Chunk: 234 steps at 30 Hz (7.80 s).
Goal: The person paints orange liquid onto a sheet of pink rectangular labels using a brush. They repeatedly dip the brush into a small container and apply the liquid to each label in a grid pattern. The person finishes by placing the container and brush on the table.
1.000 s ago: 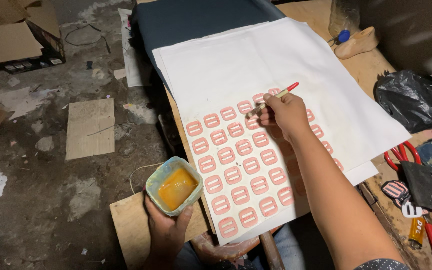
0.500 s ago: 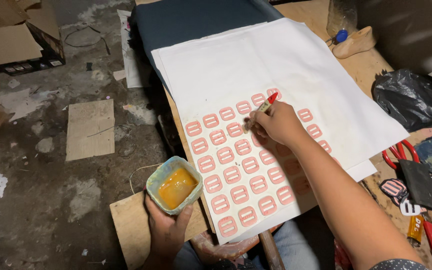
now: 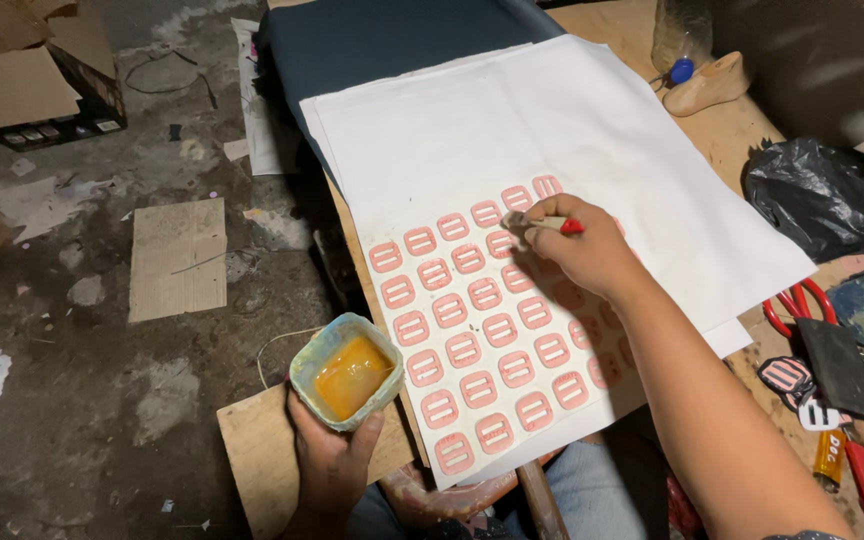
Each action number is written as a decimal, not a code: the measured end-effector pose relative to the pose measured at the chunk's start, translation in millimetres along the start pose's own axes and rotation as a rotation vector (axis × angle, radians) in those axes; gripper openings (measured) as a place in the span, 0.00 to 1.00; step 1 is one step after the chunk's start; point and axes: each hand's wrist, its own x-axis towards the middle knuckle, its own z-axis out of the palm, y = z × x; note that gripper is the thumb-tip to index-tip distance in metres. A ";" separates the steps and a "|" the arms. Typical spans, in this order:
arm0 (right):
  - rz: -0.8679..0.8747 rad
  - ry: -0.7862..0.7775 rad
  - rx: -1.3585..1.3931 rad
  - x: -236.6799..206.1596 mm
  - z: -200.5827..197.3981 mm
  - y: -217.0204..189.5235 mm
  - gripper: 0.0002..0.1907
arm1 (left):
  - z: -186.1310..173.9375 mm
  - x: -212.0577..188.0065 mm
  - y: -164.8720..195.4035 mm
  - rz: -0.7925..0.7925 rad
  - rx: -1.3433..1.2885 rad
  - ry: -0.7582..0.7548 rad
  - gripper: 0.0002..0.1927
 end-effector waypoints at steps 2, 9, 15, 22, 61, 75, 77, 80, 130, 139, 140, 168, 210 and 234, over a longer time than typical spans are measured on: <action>0.028 -0.015 -0.029 -3.2 2.2 5.7 0.09 | -1.0 -0.6 0.4 -0.041 0.010 -0.001 0.52; 0.020 -0.026 0.077 -4.0 5.1 18.4 0.14 | -0.7 0.0 1.8 -0.107 0.080 0.041 0.53; -0.088 -0.045 -0.211 -9.8 3.2 9.1 0.13 | -1.2 0.0 0.3 -0.066 0.039 0.029 0.53; -0.178 -0.077 -0.468 -11.8 -6.9 -12.3 0.14 | -1.2 -0.5 -0.9 -0.014 0.005 0.003 0.52; 0.129 0.147 -0.501 28.2 6.0 -11.0 0.13 | -4.0 0.0 -2.1 -0.054 0.015 0.008 0.52; -0.025 -0.087 -0.063 5.6 8.3 -3.2 0.08 | -2.5 -1.0 -4.5 0.051 -0.020 0.008 0.51; -0.038 -0.056 -0.105 2.7 11.2 -5.9 0.08 | -1.7 -0.5 -4.7 0.040 -0.012 0.024 0.52; -0.040 0.030 -0.258 -2.0 11.3 -8.9 0.07 | -1.8 -0.8 -3.5 0.039 -0.024 0.021 0.52; -0.207 0.264 0.305 -58.4 -22.6 -25.1 0.11 | 10.0 -9.0 15.9 0.117 -0.009 0.008 0.52; -0.759 -0.190 -0.312 -166.5 48.8 -47.1 0.12 | 39.2 -35.5 57.1 0.749 0.464 -0.128 0.61; -0.701 -0.232 -0.292 -169.5 50.0 -49.6 0.11 | 41.9 -36.2 58.0 0.709 0.479 -0.135 0.59; -0.109 0.254 -0.498 36.4 -12.1 18.3 0.16 | 14.6 -11.7 -15.7 0.107 -0.068 0.076 0.49; -0.014 0.069 -0.668 8.9 -26.6 -12.8 0.10 | 8.9 -9.7 -8.9 -0.035 -0.056 0.042 0.51; 0.010 0.039 -0.116 30.1 -16.1 8.3 0.06 | 7.5 -9.2 -14.6 0.034 -0.048 0.032 0.50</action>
